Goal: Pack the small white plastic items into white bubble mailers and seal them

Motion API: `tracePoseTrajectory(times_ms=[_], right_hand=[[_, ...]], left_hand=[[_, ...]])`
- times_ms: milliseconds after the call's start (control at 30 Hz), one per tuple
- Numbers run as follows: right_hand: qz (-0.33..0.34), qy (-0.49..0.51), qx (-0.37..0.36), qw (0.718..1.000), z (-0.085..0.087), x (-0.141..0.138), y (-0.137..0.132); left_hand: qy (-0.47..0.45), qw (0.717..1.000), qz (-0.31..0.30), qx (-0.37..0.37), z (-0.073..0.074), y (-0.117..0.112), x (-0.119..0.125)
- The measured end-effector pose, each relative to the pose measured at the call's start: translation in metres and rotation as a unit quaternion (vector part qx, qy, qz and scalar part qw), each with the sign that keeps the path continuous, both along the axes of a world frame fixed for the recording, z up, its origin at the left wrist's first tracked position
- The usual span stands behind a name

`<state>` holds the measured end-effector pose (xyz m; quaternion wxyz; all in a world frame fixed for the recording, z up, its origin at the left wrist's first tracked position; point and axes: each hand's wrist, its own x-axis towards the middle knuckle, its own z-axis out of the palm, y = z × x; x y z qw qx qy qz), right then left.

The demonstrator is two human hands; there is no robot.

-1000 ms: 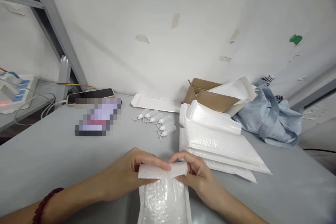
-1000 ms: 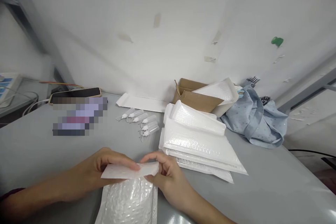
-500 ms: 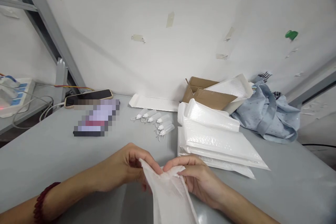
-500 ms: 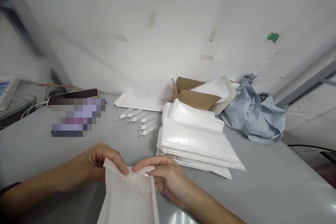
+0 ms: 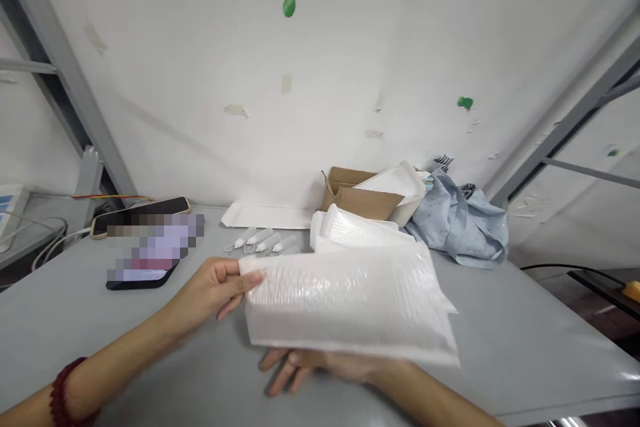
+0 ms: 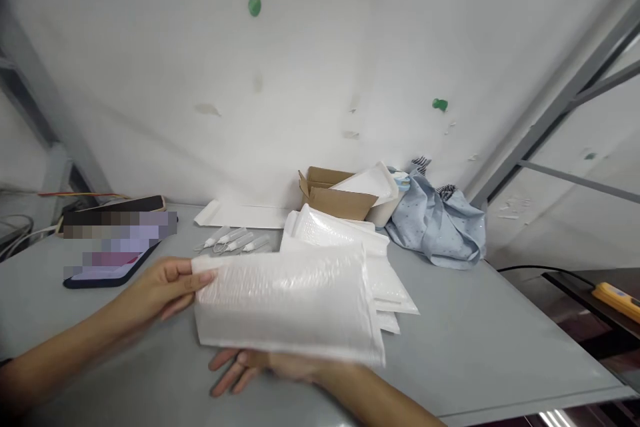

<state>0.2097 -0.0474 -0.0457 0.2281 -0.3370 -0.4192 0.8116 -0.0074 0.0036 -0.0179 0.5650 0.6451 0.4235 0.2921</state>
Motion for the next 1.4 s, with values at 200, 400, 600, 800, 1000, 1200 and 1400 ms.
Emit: tracePoseTrajectory(times_ms=[200,400,600,800,1000,1200,1400], right_hand=[[0.059,0.040,0.068,0.995,-0.005,0.007,0.006],[0.086,0.026,0.070,0.993,-0.014,0.011,0.016],[0.101,0.034,0.076,0.991,-0.014,0.012,0.018],[0.106,0.016,0.075,0.991,-0.015,0.010,0.017],[0.094,-0.007,0.084,0.992,-0.018,0.007,0.017],[0.063,-0.066,0.119,0.989,-0.022,0.011,0.018],[0.062,-0.077,0.138,0.985,-0.022,0.015,0.013]], left_hand=[[-0.055,0.998,0.007,0.038,0.061,0.044,0.040],[-0.005,0.996,0.018,0.085,0.068,0.104,0.114],[0.107,0.981,0.098,0.130,0.037,0.112,0.123],[0.230,0.935,0.145,0.229,0.025,0.118,0.048],[0.351,0.869,0.131,0.324,-0.001,0.129,-0.024],[0.421,0.836,0.085,0.340,-0.021,0.131,-0.033],[0.437,0.817,0.195,0.322,-0.001,0.135,-0.044]])
